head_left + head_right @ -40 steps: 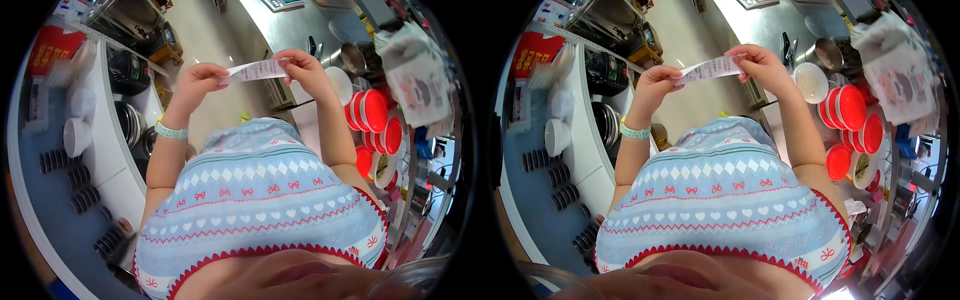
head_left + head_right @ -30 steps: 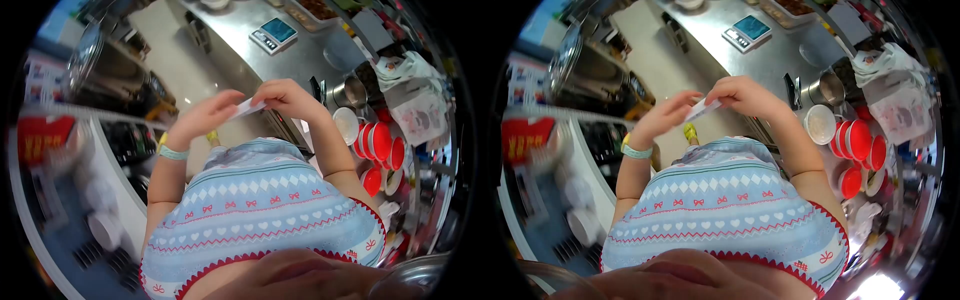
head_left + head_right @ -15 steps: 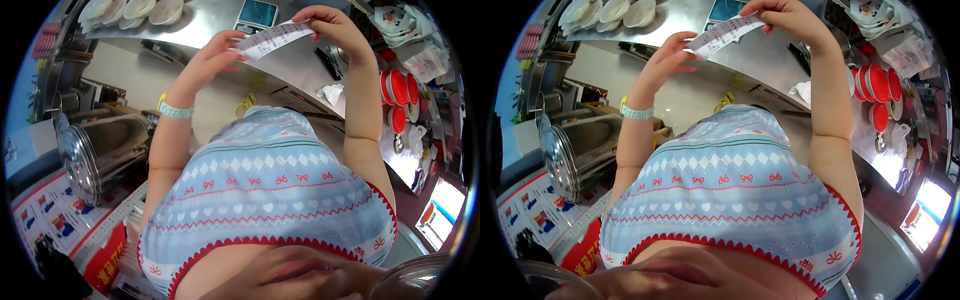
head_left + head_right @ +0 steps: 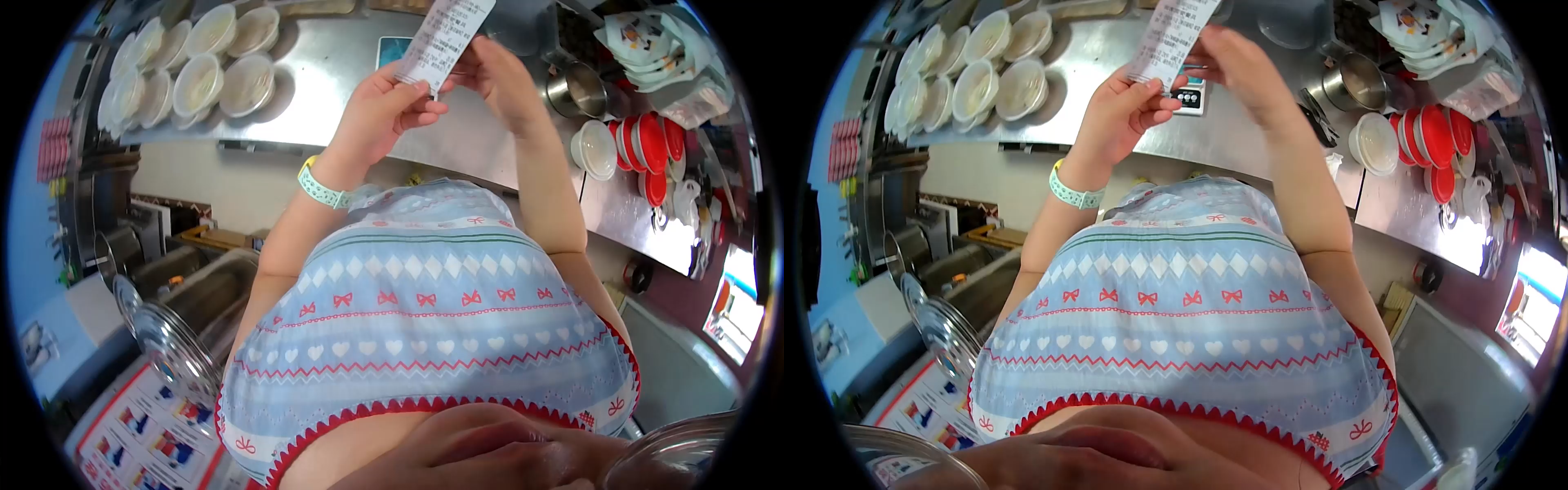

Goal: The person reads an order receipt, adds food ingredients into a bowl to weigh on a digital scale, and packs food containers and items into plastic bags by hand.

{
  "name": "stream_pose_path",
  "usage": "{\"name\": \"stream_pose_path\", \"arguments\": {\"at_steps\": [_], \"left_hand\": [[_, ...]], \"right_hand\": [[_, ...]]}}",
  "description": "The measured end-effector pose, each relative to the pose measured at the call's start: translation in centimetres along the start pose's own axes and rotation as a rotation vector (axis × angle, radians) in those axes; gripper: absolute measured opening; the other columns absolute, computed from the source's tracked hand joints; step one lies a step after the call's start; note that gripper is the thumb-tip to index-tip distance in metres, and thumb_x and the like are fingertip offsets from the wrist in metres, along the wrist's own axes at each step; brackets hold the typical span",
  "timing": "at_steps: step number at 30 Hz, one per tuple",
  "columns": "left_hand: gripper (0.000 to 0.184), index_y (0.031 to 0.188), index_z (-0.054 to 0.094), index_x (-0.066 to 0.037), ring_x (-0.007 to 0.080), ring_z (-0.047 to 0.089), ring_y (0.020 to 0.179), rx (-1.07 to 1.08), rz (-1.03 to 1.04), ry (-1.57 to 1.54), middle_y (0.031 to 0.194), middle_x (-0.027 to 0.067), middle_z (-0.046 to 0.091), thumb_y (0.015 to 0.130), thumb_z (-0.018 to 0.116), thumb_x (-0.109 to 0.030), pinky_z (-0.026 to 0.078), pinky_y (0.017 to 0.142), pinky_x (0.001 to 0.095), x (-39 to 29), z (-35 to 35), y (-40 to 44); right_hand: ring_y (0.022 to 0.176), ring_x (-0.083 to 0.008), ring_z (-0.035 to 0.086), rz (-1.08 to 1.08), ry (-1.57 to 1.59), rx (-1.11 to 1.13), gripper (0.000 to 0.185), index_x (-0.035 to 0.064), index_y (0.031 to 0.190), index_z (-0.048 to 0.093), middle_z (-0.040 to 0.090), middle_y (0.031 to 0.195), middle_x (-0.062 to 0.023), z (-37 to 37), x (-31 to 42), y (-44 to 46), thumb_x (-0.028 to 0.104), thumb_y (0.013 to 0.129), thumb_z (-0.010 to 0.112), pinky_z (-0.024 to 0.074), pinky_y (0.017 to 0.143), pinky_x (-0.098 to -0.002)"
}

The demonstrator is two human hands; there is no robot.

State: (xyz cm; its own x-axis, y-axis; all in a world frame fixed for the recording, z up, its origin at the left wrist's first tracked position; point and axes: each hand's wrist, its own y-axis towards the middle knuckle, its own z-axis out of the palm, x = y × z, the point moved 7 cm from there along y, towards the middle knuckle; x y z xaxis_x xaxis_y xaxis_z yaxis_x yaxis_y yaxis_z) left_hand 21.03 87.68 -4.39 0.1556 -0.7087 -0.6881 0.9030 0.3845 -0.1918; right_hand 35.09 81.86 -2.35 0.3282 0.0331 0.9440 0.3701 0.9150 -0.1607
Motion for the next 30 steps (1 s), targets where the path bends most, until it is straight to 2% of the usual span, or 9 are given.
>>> {"name": "stream_pose_path", "arguments": {"at_steps": [5, 7, 11, 14, 16, 17, 19, 26, 30], "left_hand": [[0.038, 0.132, 0.043, -0.002, 0.0191, 0.063, 0.096, 0.087, -0.136, 0.234, 0.123, 0.0134, 0.056, 0.095, 0.053, -0.008, 0.054, 0.082, 0.0307, 0.3, 4.4, 6.1], [0.047, 0.132, 0.042, -0.004, 0.0192, 0.054, 0.109, 0.1, 0.229, 0.66, 0.134, 0.0127, 0.046, 0.088, 0.06, -0.003, 0.051, 0.086, 0.0315, -1.7, 3.8, 7.8], [0.041, 0.116, 0.06, -0.011, 0.0316, 0.053, 0.11, 0.424, 1.133, 1.07, 0.131, 0.0175, 0.049, 0.078, 0.065, 0.004, 0.044, 0.093, 0.0398, -14.7, 15.7, 0.8], [0.041, 0.126, 0.046, -0.017, 0.0369, 0.055, 0.105, 0.592, 1.757, 1.055, 0.126, 0.0208, 0.05, 0.087, 0.058, -0.015, 0.046, 0.092, 0.0448, -21.9, 18.4, -5.8], [0.048, 0.131, 0.036, -0.012, 0.0411, 0.056, 0.105, 0.696, 1.957, 1.083, 0.122, 0.0264, 0.05, 0.086, 0.052, -0.01, 0.048, 0.094, 0.047, -24.1, 17.3, -7.2], [0.047, 0.13, 0.036, -0.01, 0.0415, 0.056, 0.105, 0.481, 2.002, 1.189, 0.121, 0.0272, 0.05, 0.085, 0.051, -0.011, 0.047, 0.094, 0.0475, -24.7, 16.5, -7.7], [0.047, 0.13, 0.036, -0.008, 0.0419, 0.056, 0.104, 0.212, 2.03, 1.317, 0.12, 0.0281, 0.051, 0.085, 0.05, -0.012, 0.047, 0.095, 0.0479, -25.9, 15.4, -8.0], [0.042, 0.129, 0.037, -0.005, 0.0323, 0.054, 0.103, 0.117, 1.836, 1.06, 0.115, 0.0248, 0.055, 0.092, 0.051, -0.017, 0.042, 0.095, 0.0421, -29.8, 7.9, -7.7], [0.03, 0.119, 0.046, -0.002, 0.0249, 0.054, 0.1, -0.211, 1.22, 1.117, 0.109, 0.0158, 0.056, 0.09, 0.047, 0.002, 0.039, 0.095, 0.0354, -26.9, -1.5, -3.2]], "right_hand": [[0.083, -0.0139, 0.063, -0.132, 0.014, -0.243, 0.025, 0.0009, 0.117, 0.057, 0.068, 0.103, -0.0089, -3.7, 3.9, 0.6, 0.014, 0.097, 0.05, 0.0494, 0.075, -0.028], [0.082, -0.0146, 0.063, -0.248, -0.034, -0.329, 0.026, 0.0006, 0.119, 0.054, 0.067, 0.097, -0.0073, -5.9, 4.0, 0.1, 0.013, 0.097, 0.05, 0.0498, 0.075, -0.0287], [0.078, -0.0151, 0.063, -0.237, -0.123, -0.563, 0.028, 0.0015, 0.122, 0.051, 0.064, 0.088, -0.0053, -9.3, 6.5, -3.7, 0.014, 0.097, 0.051, 0.0505, 0.073, -0.0291], [0.071, -0.014, 0.062, -0.28, -0.177, -0.707, 0.026, 0.0047, 0.121, 0.049, 0.062, 0.084, -0.005, -10.0, 6.6, -5.6, 0.016, 0.098, 0.051, 0.0511, 0.065, -0.028], [0.069, -0.0132, 0.061, -0.267, -0.18, -0.749, 0.025, 0.0053, 0.12, 0.048, 0.061, 0.084, -0.0048, -10.1, 6.2, -6.1, 0.017, 0.098, 0.05, 0.0509, 0.063, -0.0271], [0.067, -0.0124, 0.06, -0.283, -0.173, -0.817, 0.024, 0.0059, 0.12, 0.048, 0.061, 0.083, -0.0046, -10.2, 5.9, -6.1, 0.017, 0.098, 0.05, 0.0507, 0.061, -0.0262], [0.066, -0.0118, 0.059, -0.278, -0.228, -0.808, 0.024, 0.0062, 0.12, 0.047, 0.061, 0.083, -0.0044, -10.7, 7.2, -4.7, 0.017, 0.099, 0.05, 0.0503, 0.06, -0.0253], [0.062, -0.0112, 0.059, -0.422, -0.403, -0.789, 0.023, 0.0046, 0.115, 0.046, 0.062, 0.084, -0.0054, -11.7, 14.2, 3.2, 0.021, 0.099, 0.048, 0.0486, 0.055, -0.0251], [0.06, -0.0117, 0.059, -0.617, -0.526, -0.812, 0.022, 0.0038, 0.109, 0.05, 0.063, 0.082, -0.0059, -15.6, 20.9, 9.3, 0.024, 0.1, 0.046, 0.0485, 0.054, -0.0259]]}}
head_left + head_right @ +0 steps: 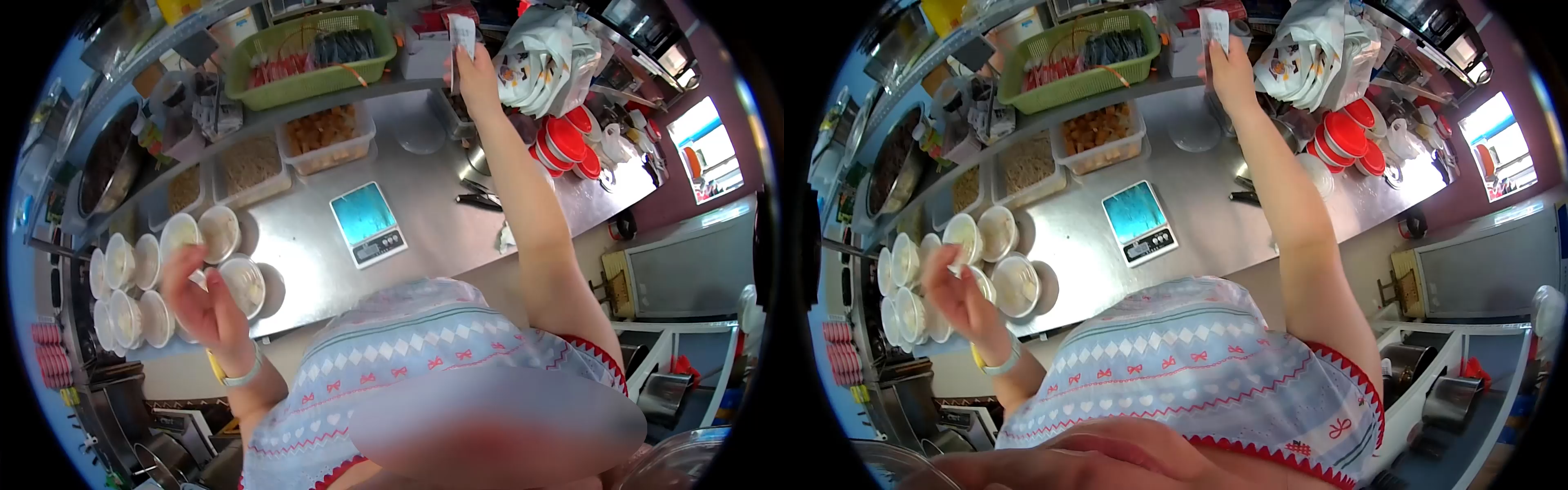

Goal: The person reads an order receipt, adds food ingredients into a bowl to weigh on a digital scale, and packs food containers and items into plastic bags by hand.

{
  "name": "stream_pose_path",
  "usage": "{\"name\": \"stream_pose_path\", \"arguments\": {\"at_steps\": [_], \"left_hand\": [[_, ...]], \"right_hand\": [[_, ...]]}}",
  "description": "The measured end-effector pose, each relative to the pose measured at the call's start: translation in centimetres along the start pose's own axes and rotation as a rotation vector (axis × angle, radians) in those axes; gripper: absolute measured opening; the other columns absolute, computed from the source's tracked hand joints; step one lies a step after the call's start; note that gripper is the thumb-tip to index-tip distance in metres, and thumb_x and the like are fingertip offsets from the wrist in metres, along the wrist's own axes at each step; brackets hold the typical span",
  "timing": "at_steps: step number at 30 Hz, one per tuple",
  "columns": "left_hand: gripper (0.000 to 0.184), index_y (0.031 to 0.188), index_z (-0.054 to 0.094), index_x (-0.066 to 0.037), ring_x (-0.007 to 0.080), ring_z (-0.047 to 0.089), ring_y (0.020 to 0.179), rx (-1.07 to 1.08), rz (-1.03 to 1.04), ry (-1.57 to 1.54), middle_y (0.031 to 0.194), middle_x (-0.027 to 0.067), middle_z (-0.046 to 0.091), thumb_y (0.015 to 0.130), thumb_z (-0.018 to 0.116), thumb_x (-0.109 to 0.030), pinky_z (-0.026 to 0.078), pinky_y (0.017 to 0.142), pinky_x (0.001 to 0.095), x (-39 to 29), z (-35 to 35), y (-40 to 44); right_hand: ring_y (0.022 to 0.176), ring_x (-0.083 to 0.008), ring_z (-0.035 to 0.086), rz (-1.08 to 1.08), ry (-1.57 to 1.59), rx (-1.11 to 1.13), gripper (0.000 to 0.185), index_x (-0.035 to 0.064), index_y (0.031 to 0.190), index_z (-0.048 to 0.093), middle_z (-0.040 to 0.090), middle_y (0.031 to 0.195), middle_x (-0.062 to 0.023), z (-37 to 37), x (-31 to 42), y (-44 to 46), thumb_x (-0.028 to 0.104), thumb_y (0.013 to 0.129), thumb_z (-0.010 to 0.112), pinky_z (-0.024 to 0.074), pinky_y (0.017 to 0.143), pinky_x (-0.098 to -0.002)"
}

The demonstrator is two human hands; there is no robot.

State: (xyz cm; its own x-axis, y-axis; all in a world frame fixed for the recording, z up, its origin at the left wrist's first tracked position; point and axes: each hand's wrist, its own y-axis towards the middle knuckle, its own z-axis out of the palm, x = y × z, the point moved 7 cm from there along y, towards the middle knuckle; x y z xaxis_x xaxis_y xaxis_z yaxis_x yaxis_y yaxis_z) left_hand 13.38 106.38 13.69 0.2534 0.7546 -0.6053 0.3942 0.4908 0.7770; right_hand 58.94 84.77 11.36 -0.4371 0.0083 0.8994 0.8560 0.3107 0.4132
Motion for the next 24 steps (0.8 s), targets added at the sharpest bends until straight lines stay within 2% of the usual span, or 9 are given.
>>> {"name": "stream_pose_path", "arguments": {"at_steps": [3, 5, 8, 13, 15, 19, 21, 22, 24], "left_hand": [[0.017, 0.102, 0.055, 0.0, 0.0164, 0.053, 0.097, 0.102, -0.431, -0.02, 0.103, 0.0075, 0.056, 0.089, 0.047, 0.007, 0.041, 0.091, 0.0281, 8.7, -2.4, -6.7], [0.017, 0.102, 0.055, -0.001, 0.0138, 0.052, 0.095, 0.046, -0.653, -0.01, 0.1, 0.0047, 0.056, 0.089, 0.047, 0.005, 0.042, 0.088, 0.0263, 11.8, -4.1, -11.4], [0.019, 0.102, 0.055, -0.001, 0.0131, 0.052, 0.094, -0.048, -0.784, -0.071, 0.099, 0.0043, 0.055, 0.088, 0.044, 0.006, 0.041, 0.087, 0.0253, 12.0, -5.1, -14.3], [0.019, 0.102, 0.055, -0.001, 0.0124, 0.052, 0.093, -0.065, -0.796, -0.098, 0.098, 0.0044, 0.056, 0.088, 0.044, 0.006, 0.041, 0.086, 0.0246, 11.8, -3.8, -14.1], [0.019, 0.102, 0.055, -0.001, 0.0123, 0.052, 0.093, -0.066, -0.788, -0.109, 0.098, 0.0045, 0.056, 0.088, 0.044, 0.006, 0.041, 0.086, 0.0245, 11.5, -3.2, -13.4], [0.02, 0.103, 0.056, -0.001, 0.0116, 0.053, 0.092, -0.036, -0.78, -0.139, 0.099, 0.0046, 0.056, 0.088, 0.044, 0.006, 0.041, 0.086, 0.0236, 10.9, -1.8, -12.6], [0.021, 0.103, 0.056, -0.001, 0.0115, 0.053, 0.092, -0.019, -0.783, -0.152, 0.099, 0.0045, 0.057, 0.088, 0.043, 0.006, 0.041, 0.086, 0.0232, 11.0, -1.2, -12.9], [0.02, 0.103, 0.056, -0.001, 0.0114, 0.053, 0.092, -0.002, -0.806, -0.158, 0.099, 0.0045, 0.057, 0.089, 0.044, 0.006, 0.041, 0.086, 0.0231, 11.0, -1.0, -13.3], [0.019, 0.103, 0.056, -0.001, 0.0114, 0.053, 0.092, 0.024, -0.823, -0.167, 0.099, 0.0045, 0.057, 0.089, 0.045, 0.005, 0.041, 0.086, 0.0229, 11.0, -0.2, -13.1]], "right_hand": [[0.063, -0.013, 0.061, -0.121, 0.024, -0.009, 0.027, 0.0029, 0.111, 0.051, 0.063, 0.085, -0.0064, 0.8, 0.5, 5.6, 0.027, 0.1, 0.048, 0.0497, 0.058, -0.0264], [0.064, -0.0132, 0.062, -0.171, 0.033, -0.039, 0.027, 0.0027, 0.11, 0.052, 0.064, 0.085, -0.0073, 1.1, -0.1, 8.2, 0.027, 0.1, 0.048, 0.0499, 0.057, -0.0267], [0.066, -0.0131, 0.064, -0.236, 0.011, -0.077, 0.027, 0.003, 0.108, 0.053, 0.066, 0.086, -0.0089, 1.6, -0.3, 10.0, 0.028, 0.1, 0.048, 0.0504, 0.057, -0.0272], [0.072, -0.0182, 0.066, -0.221, 0.001, -0.124, 0.027, 0.0032, 0.109, 0.054, 0.067, 0.086, -0.0102, 1.1, -3.8, 14.0, 0.028, 0.1, 0.049, 0.0523, 0.065, -0.0311], [0.091, -0.0229, 0.065, -0.547, -0.512, -0.313, 0.03, 0.0031, 0.117, 0.053, 0.066, 0.1, -0.0129, 0.7, -1.5, 14.1, 0.027, 0.099, 0.051, 0.0503, 0.08, -0.0337], [0.102, -0.0329, 0.061, -0.285, -0.738, -0.302, 0.043, 0.0022, 0.13, 0.048, 0.065, 0.108, -0.0185, 0.3, -4.1, 17.5, 0.033, 0.099, 0.047, 0.0485, 0.087, -0.0396], [0.105, -0.0413, 0.056, -0.32, -0.499, -0.394, 0.042, 0.0013, 0.127, 0.05, 0.063, 0.111, -0.0215, -0.3, -1.5, 15.6, 0.03, 0.096, 0.05, 0.0454, 0.09, -0.0436], [0.104, -0.0393, 0.057, -0.387, -0.215, -0.435, 0.035, 0.0058, 0.119, 0.058, 0.063, 0.111, -0.0213, -1.2, -1.8, 14.3, 0.025, 0.09, 0.053, 0.0456, 0.09, -0.0445], [0.101, -0.0216, 0.063, -0.481, -0.055, -0.38, 0.03, 0.0022, 0.12, 0.05, 0.063, 0.111, -0.0144, -1.8, 1.2, 7.5, 0.023, 0.099, 0.052, 0.0497, 0.087, -0.033]]}}
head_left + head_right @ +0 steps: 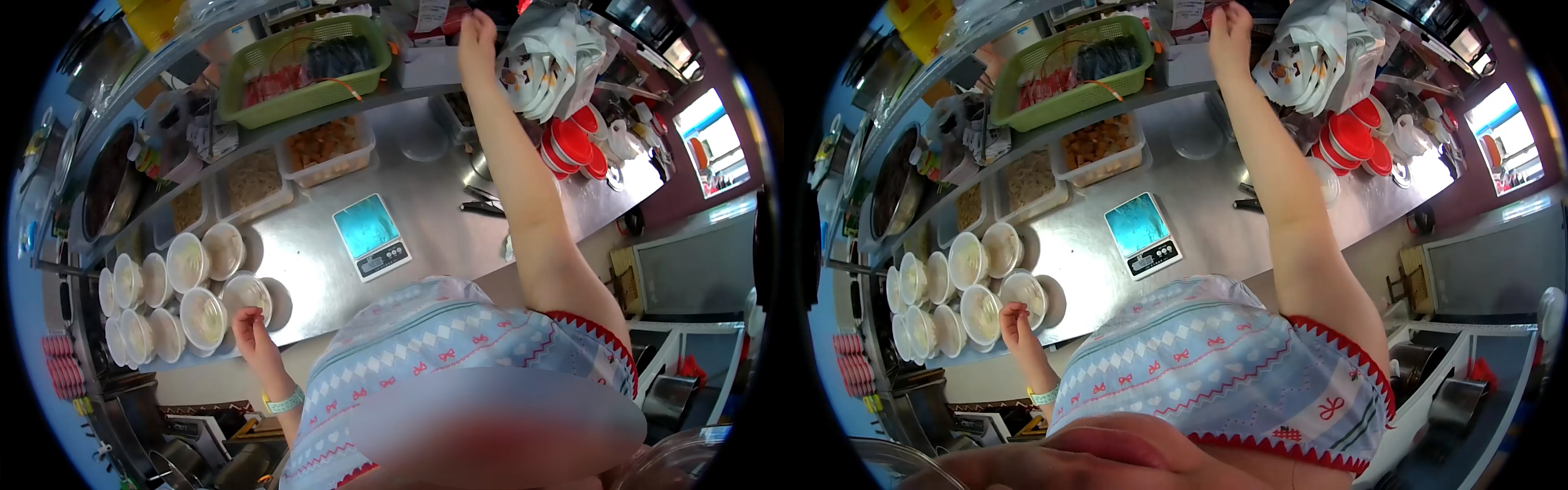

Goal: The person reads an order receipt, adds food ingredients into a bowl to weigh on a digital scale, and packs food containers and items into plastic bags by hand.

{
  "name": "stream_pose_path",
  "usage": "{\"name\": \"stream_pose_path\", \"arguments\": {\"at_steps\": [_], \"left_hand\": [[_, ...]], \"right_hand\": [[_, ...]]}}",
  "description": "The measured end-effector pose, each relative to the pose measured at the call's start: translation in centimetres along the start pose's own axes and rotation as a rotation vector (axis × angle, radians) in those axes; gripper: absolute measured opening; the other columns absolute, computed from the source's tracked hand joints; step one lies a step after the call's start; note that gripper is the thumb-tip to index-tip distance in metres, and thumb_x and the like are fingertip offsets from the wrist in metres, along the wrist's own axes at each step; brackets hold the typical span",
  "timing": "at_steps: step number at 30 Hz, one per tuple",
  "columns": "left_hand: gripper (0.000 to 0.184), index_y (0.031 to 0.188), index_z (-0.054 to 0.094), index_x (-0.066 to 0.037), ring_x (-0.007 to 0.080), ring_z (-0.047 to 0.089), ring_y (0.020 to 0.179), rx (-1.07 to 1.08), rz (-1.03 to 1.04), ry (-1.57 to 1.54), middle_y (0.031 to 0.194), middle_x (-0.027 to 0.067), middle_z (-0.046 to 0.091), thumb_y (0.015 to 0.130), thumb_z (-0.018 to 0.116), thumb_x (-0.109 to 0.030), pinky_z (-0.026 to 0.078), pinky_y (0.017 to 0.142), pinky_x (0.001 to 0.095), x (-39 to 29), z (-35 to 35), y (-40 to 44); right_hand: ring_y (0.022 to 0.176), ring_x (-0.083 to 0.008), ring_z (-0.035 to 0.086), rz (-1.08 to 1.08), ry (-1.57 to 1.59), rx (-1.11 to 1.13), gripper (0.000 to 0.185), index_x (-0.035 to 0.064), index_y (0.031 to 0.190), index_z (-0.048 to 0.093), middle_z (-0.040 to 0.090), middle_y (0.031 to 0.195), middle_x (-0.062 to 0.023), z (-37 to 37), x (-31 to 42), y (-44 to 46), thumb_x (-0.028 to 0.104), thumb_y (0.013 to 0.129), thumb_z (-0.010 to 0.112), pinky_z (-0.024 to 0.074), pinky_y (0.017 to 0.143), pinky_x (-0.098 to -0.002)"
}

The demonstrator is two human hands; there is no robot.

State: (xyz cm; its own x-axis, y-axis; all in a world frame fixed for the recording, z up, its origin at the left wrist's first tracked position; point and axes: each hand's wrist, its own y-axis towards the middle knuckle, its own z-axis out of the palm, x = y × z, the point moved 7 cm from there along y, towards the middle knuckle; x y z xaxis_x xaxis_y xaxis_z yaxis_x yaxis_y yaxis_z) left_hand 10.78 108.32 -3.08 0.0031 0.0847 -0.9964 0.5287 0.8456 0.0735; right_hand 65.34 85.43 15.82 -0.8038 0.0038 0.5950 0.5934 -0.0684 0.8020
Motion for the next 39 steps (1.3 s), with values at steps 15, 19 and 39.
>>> {"name": "stream_pose_path", "arguments": {"at_steps": [15, 19, 39], "left_hand": [[0.023, 0.115, 0.058, -0.001, 0.0163, 0.064, 0.092, 0.678, 0.086, 0.07, 0.096, 0.0094, 0.066, 0.093, 0.055, -0.004, 0.05, 0.081, 0.028, 1.7, 17.8, 2.9], [0.021, 0.116, 0.056, -0.003, 0.0124, 0.059, 0.092, 0.946, 0.044, -0.052, 0.099, 0.0056, 0.062, 0.095, 0.052, -0.001, 0.049, 0.083, 0.0262, -1.1, 28.1, -1.7], [0.019, 0.114, 0.058, -0.003, 0.0106, 0.06, 0.083, 0.936, -0.061, 0.004, 0.094, 0.0039, 0.062, 0.096, 0.052, -0.005, 0.046, 0.079, 0.0239, -4.9, 57.8, -21.9]], "right_hand": [[0.106, -0.0291, 0.06, 1.143, -0.211, 1.402, 0.033, 0.0056, 0.119, 0.061, 0.065, 0.114, -0.0152, -25.7, 10.1, -44.8, 0.012, 0.09, 0.048, 0.0453, 0.094, -0.0361], [0.105, -0.0299, 0.061, 1.261, -0.286, 1.339, 0.029, 0.0069, 0.113, 0.064, 0.066, 0.11, -0.0156, -31.4, 11.2, -44.7, 0.017, 0.09, 0.05, 0.046, 0.092, -0.0373], [0.096, -0.0323, 0.063, 1.095, -0.444, 1.368, 0.031, 0.0096, 0.111, 0.064, 0.068, 0.104, -0.0146, -63.2, -2.5, -25.8, 0.029, 0.093, 0.049, 0.049, 0.085, -0.0409]]}}
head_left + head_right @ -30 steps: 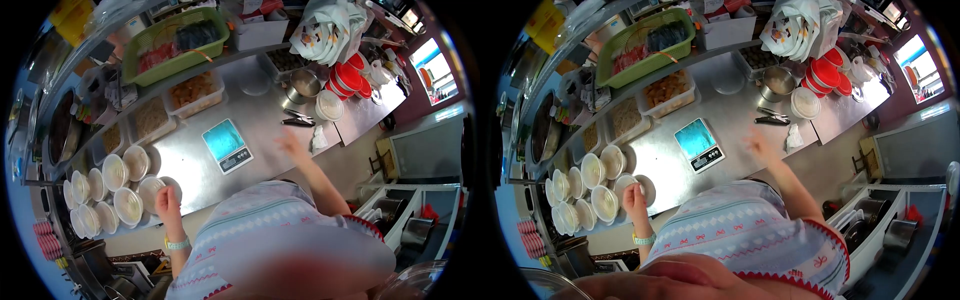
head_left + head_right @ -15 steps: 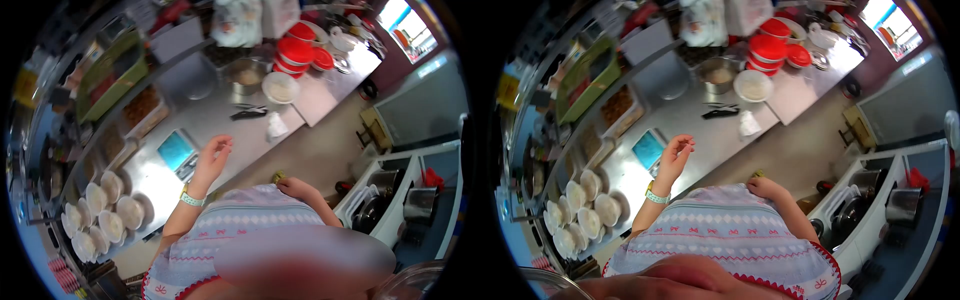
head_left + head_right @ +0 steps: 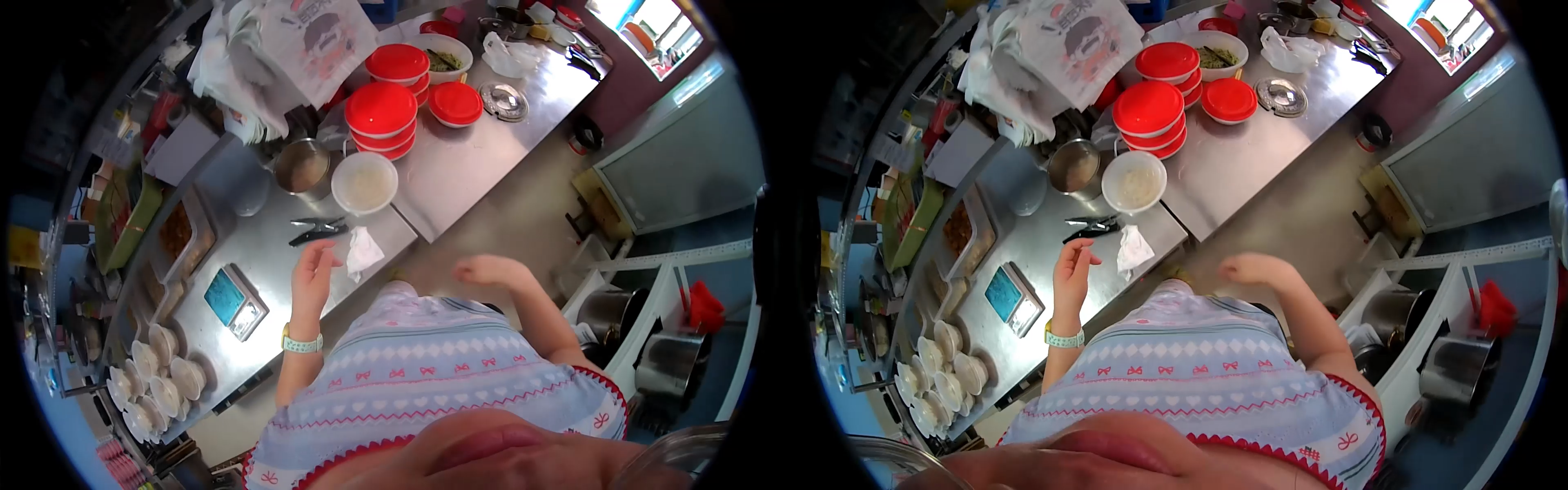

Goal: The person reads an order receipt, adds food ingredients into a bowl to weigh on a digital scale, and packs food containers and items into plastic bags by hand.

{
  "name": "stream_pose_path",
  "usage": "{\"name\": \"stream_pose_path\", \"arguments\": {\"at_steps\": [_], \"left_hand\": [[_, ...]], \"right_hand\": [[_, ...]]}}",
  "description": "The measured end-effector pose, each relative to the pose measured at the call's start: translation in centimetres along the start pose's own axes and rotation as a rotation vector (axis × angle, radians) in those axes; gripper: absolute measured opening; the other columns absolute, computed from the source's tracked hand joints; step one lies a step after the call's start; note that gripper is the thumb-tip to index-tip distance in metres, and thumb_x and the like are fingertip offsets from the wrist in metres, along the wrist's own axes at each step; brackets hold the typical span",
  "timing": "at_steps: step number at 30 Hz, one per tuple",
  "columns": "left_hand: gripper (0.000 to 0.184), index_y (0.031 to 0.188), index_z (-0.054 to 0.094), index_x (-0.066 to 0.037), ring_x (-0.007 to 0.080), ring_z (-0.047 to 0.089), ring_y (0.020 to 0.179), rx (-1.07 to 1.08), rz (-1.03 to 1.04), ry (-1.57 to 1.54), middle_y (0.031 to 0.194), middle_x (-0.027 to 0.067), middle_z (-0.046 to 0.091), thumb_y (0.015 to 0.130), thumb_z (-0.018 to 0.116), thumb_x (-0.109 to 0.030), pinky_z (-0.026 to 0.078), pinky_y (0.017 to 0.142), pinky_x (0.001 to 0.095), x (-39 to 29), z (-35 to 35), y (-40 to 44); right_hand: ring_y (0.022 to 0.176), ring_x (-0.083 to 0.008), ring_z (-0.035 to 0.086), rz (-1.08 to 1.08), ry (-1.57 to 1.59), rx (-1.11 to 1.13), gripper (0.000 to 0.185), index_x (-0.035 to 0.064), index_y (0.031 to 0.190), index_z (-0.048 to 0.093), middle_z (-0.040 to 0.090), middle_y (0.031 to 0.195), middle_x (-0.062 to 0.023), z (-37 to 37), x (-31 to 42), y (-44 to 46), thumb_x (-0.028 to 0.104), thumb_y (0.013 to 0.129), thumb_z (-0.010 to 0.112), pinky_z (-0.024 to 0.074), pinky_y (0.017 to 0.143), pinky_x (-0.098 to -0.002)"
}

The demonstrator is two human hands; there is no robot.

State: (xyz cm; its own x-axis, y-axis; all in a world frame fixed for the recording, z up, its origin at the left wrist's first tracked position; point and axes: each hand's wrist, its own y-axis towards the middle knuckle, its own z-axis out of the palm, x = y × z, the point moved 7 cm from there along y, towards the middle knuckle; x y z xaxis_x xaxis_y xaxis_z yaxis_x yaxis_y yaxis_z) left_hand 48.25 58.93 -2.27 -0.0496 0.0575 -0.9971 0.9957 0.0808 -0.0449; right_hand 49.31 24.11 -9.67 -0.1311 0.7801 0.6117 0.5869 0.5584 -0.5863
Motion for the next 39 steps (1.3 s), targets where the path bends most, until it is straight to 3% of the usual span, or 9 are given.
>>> {"name": "stream_pose_path", "arguments": {"at_steps": [7, 14, 20, 25, 29, 32, 34, 36, 39], "left_hand": [[0.027, 0.119, 0.057, -0.004, 0.0154, 0.058, 0.093, -0.118, 0.153, 0.287, 0.105, 0.0078, 0.06, 0.092, 0.055, -0.004, 0.047, 0.081, 0.0265, -0.5, 1.4, 8.4], [0.06, 0.14, 0.04, -0.012, 0.0287, 0.063, 0.076, 0.017, 0.37, 0.608, 0.094, 0.0151, 0.062, 0.084, 0.061, -0.007, 0.051, 0.068, 0.0373, -7.8, 15.5, 26.9], [0.073, 0.143, 0.028, 0.001, 0.0371, 0.065, 0.065, -0.284, 0.247, 0.955, 0.094, 0.0259, 0.065, 0.081, 0.061, -0.02, 0.053, 0.06, 0.045, -10.5, 20.1, 46.5], [0.073, 0.143, 0.03, 0.005, 0.03, 0.065, 0.059, -0.366, 0.237, 1.337, 0.109, 0.0321, 0.061, 0.082, 0.061, -0.019, 0.053, 0.053, 0.0393, -8.7, 21.7, 49.4], [0.066, 0.139, 0.038, 0.008, 0.0249, 0.065, 0.056, -0.35, 0.085, 1.517, 0.138, 0.0344, 0.041, 0.083, 0.06, -0.018, 0.053, 0.05, 0.0346, -7.8, 22.2, 50.4], [0.066, 0.138, 0.037, 0.01, 0.0243, 0.065, 0.056, -0.341, 0.283, 1.927, 0.136, 0.0317, 0.045, 0.082, 0.06, -0.018, 0.053, 0.049, 0.0341, -8.4, 23.3, 51.1], [0.067, 0.14, 0.036, 0.003, 0.0248, 0.065, 0.056, -0.486, 0.179, 1.435, 0.131, 0.0323, 0.05, 0.081, 0.06, -0.015, 0.053, 0.049, 0.0344, -9.4, 21.7, 51.0], [0.07, 0.143, 0.033, 0.0, 0.0264, 0.065, 0.056, -0.559, 0.349, 1.505, 0.123, 0.0271, 0.058, 0.079, 0.059, -0.011, 0.053, 0.05, 0.0363, -10.5, 22.0, 50.4], [0.067, 0.141, 0.037, -0.001, 0.0282, 0.065, 0.058, -0.515, 0.119, 1.317, 0.124, 0.0256, 0.057, 0.078, 0.058, -0.008, 0.054, 0.052, 0.0382, -9.4, 20.6, 50.8]], "right_hand": [[0.089, -0.0293, 0.063, -0.388, 0.08, -0.674, 0.022, 0.0033, 0.107, 0.065, 0.065, 0.096, -0.016, -22.7, 4.9, 8.2, 0.014, 0.092, 0.053, 0.0507, 0.079, -0.0363], [0.086, -0.0245, 0.063, -0.487, 0.187, -0.886, 0.021, 0.0026, 0.106, 0.064, 0.063, 0.102, -0.0114, -39.6, 4.8, 12.4, 0.009, 0.091, 0.052, 0.0498, 0.081, -0.0335], [0.099, -0.0306, 0.061, -0.929, -0.049, -0.945, 0.025, 0.0055, 0.107, 0.064, 0.062, 0.105, -0.0153, -54.4, 10.7, 20.4, 0.006, 0.087, 0.049, 0.0475, 0.089, -0.0373], [0.101, -0.0359, 0.059, -1.023, -0.241, -0.916, 0.028, 0.007, 0.103, 0.066, 0.063, 0.107, -0.0156, -60.0, 12.2, 25.9, 0.003, 0.083, 0.046, 0.0479, 0.089, -0.0422], [0.099, -0.0349, 0.06, -1.143, -0.327, -0.916, 0.029, 0.0102, 0.1, 0.067, 0.065, 0.106, -0.014, -61.9, 12.7, 27.9, 0.002, 0.08, 0.048, 0.0484, 0.088, -0.0435], [0.097, -0.0348, 0.061, -1.179, -0.386, -0.933, 0.028, 0.0089, 0.1, 0.066, 0.065, 0.104, -0.0138, -62.5, 12.6, 28.8, 0.001, 0.08, 0.047, 0.0491, 0.086, -0.0426], [0.097, -0.0352, 0.061, -1.187, -0.382, -0.924, 0.028, 0.0065, 0.1, 0.065, 0.065, 0.102, -0.0141, -63.1, 12.7, 29.3, -0.001, 0.08, 0.047, 0.0494, 0.084, -0.0415], [0.09, -0.0316, 0.064, -1.179, -0.44, -0.942, 0.026, 0.0129, 0.105, 0.067, 0.067, 0.103, -0.0127, -63.5, 12.8, 29.8, 0.01, 0.084, 0.052, 0.051, 0.084, -0.0411], [0.095, -0.0348, 0.061, -1.146, -0.297, -0.885, 0.024, 0.0073, 0.098, 0.066, 0.065, 0.101, -0.0131, -64.2, 13.1, 29.1, 0.003, 0.082, 0.049, 0.0496, 0.083, -0.0424]]}}
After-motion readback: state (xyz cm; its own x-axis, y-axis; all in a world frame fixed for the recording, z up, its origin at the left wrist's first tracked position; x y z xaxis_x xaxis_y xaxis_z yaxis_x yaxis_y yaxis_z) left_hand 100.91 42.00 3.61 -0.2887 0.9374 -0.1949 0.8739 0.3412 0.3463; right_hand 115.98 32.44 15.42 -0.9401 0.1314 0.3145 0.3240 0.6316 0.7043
